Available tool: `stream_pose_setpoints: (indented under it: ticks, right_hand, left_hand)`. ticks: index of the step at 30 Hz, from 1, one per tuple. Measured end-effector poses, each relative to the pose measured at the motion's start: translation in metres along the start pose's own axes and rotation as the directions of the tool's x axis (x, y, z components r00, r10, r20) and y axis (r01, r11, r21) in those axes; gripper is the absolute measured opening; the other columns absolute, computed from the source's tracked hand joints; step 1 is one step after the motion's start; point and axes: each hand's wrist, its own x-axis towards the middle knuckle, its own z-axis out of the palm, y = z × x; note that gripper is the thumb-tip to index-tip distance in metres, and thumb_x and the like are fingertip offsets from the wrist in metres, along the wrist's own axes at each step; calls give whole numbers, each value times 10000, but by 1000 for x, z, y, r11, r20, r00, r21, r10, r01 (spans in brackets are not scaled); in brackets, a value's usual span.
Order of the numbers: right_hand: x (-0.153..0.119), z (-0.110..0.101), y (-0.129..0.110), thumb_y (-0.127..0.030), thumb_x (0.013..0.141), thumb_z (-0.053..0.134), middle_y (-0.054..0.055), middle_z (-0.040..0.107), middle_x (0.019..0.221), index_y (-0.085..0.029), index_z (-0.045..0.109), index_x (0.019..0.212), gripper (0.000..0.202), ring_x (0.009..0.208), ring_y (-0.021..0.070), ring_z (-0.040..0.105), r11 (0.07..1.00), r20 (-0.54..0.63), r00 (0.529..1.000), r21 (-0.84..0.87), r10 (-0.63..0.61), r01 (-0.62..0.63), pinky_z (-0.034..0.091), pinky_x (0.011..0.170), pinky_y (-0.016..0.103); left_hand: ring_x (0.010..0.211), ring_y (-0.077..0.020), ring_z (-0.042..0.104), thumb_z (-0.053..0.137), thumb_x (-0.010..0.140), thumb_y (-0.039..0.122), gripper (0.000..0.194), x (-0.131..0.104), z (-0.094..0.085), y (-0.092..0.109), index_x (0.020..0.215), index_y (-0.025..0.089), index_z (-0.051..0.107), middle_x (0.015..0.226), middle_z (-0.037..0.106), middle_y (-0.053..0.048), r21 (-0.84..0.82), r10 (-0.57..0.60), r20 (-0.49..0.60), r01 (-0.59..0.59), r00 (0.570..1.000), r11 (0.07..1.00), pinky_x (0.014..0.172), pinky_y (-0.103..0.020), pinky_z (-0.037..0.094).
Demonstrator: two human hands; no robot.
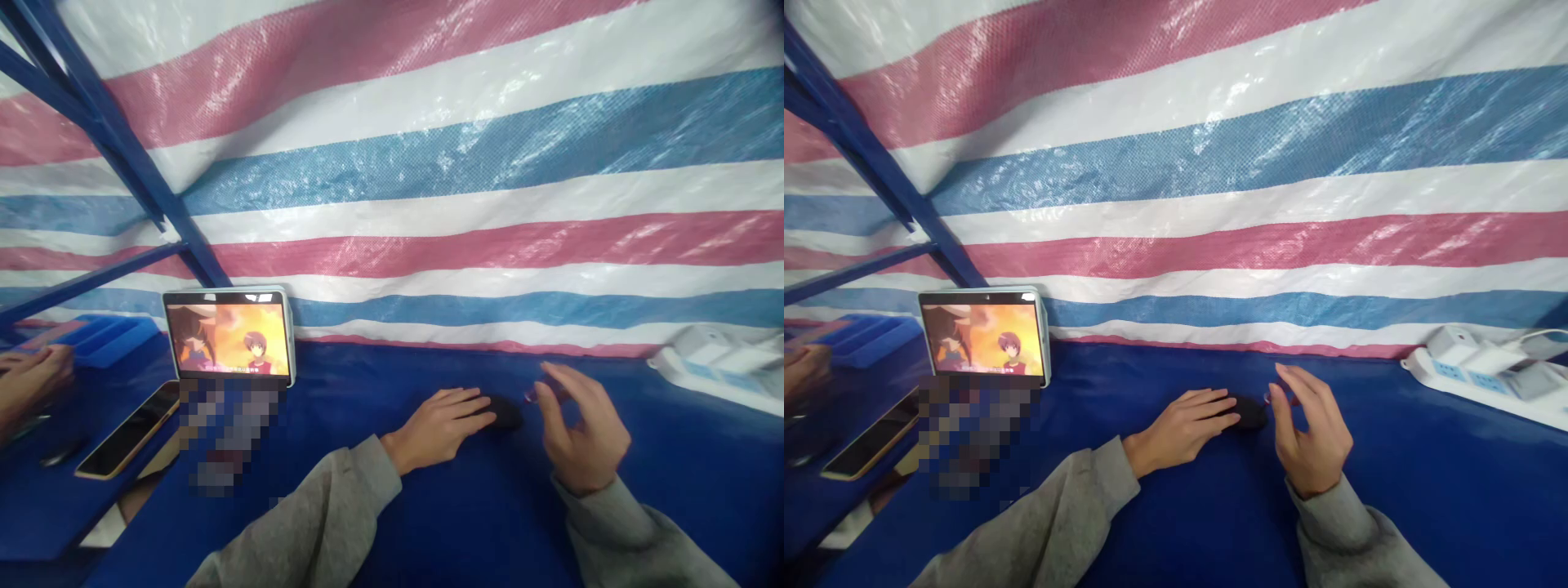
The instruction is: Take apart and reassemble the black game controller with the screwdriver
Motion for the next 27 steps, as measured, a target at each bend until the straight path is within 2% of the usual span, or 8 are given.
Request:
stream_pose_setpoints:
  ticks: [3, 7, 9, 14, 18, 22, 24, 27]
  right_hand:
    - [-1, 0, 2, -136, 843, 682, 105, 729, 1010, -170, 686, 1145, 304, 809, 196, 695, 1000, -6, 1000, 5, 9, -9, 556, 733, 319]
    - [-3, 0, 4, -83, 892, 571, 104, 740, 1028, -174, 665, 1203, 337, 935, 225, 709, 996, 30, 1000, 83, 10, -13, 564, 844, 364]
    - [-2, 0, 4, -64, 889, 560, 99, 746, 1019, -175, 660, 1213, 356, 934, 222, 715, 995, 36, 999, 97, 5, -9, 564, 856, 366]
    - [0, 0, 1, -108, 859, 644, 84, 748, 961, -182, 686, 1115, 270, 846, 207, 709, 997, 16, 1000, 72, 0, -1, 559, 753, 333]
    - [-3, 0, 1, -181, 869, 660, 67, 750, 908, -185, 683, 1072, 205, 685, 163, 666, 991, 44, 994, 84, 99, -103, 524, 638, 306]
    - [-7, 2, 4, -283, 861, 684, 69, 747, 841, -172, 689, 964, 151, 575, 148, 601, 962, 60, 965, 87, 255, -260, 525, 620, 337]
    - [-9, 2, 5, -295, 862, 684, 77, 752, 859, -168, 685, 965, 164, 617, 165, 637, 957, 64, 963, 109, 261, -267, 546, 664, 357]
    - [-12, 2, 5, -252, 890, 644, 90, 763, 981, -170, 674, 1090, 218, 842, 212, 715, 975, 18, 980, 99, 198, -198, 564, 808, 383]
  left_hand:
    - [1421, -158, 420, 432, 1027, 170, 348, 0, 0, 0, 1349, 197, 562, 1422, 579, -36, 7, 2, 2, -2, 1000, 1000, 1138, -318, 384]
    - [1420, -158, 422, 428, 1028, 168, 348, -1, 0, 0, 1347, 198, 564, 1424, 576, -40, 5, -6, 12, 6, 1000, 1000, 1149, -322, 372]
    - [1418, -165, 426, 427, 1027, 168, 346, -1, 1, 0, 1341, 196, 570, 1426, 574, -43, -1, -7, 9, 7, 1000, 1000, 1149, -329, 373]
    - [1424, -163, 417, 434, 1029, 179, 343, 0, 1, -1, 1346, 196, 564, 1427, 574, -40, -6, -3, 12, 3, 1000, 1000, 1145, -328, 380]
    - [1421, -167, 422, 419, 1041, 204, 337, 0, 1, 0, 1344, 197, 567, 1424, 575, -51, -8, -15, 18, 15, 1000, 1000, 1147, -340, 380]
    - [1408, -175, 442, 399, 1047, 210, 336, 1, -1, 1, 1330, 192, 580, 1415, 584, -51, -28, -19, 3, 19, 1000, 999, 1134, -340, 394]
    - [1408, -175, 442, 398, 1048, 214, 336, 1, -2, 1, 1330, 191, 579, 1419, 580, -45, -32, -27, 3, 27, 1000, 999, 1134, -338, 393]
    - [1410, -172, 438, 406, 1048, 220, 332, 1, -1, 1, 1330, 189, 579, 1421, 579, -42, -26, -23, 7, 24, 1000, 999, 1136, -335, 388]
